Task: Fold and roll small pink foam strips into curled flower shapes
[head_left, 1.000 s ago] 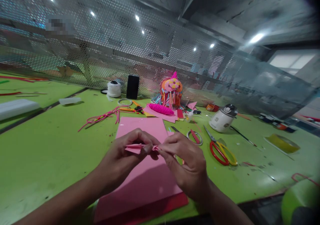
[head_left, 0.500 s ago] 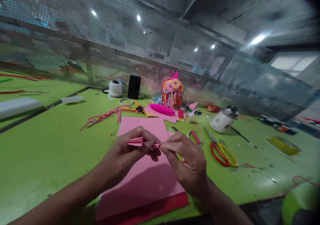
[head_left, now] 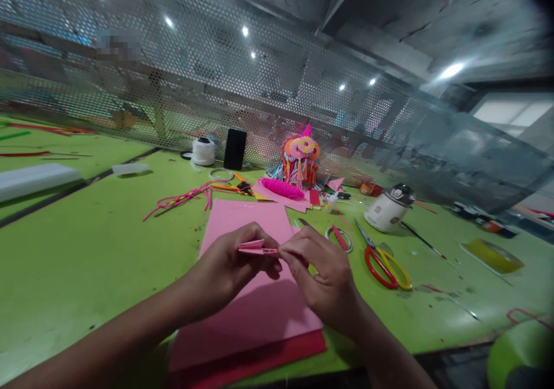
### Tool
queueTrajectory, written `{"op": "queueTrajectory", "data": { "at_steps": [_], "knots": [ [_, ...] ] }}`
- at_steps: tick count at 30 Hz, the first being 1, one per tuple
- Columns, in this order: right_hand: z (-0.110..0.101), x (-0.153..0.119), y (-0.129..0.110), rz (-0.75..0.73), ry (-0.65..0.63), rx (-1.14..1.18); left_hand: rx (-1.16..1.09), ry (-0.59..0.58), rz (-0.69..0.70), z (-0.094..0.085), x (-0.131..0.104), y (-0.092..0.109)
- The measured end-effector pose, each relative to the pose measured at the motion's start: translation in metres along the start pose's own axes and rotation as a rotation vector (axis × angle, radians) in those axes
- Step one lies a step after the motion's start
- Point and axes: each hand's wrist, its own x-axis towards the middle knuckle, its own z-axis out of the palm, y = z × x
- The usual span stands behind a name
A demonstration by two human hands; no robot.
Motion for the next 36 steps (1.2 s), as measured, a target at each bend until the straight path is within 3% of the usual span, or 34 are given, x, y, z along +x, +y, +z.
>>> {"op": "queueTrajectory", "data": {
  "at_steps": [17,25,36],
  "knots": [
    [0.004,0.001,0.003,-0.003,-0.044,-0.063,-0.009,0.079,-0.004,0.004,0.005,0.000],
    [-0.002,0.004,0.012,0.106,-0.018,0.067,-0.253,0.102,-0.103,0.001,0.008,-0.006],
    [0.002,0.002,0.014,0.271,-0.044,0.217,-0.296,0.069,-0.171,0.001,0.010,-0.005]
  ]
}}
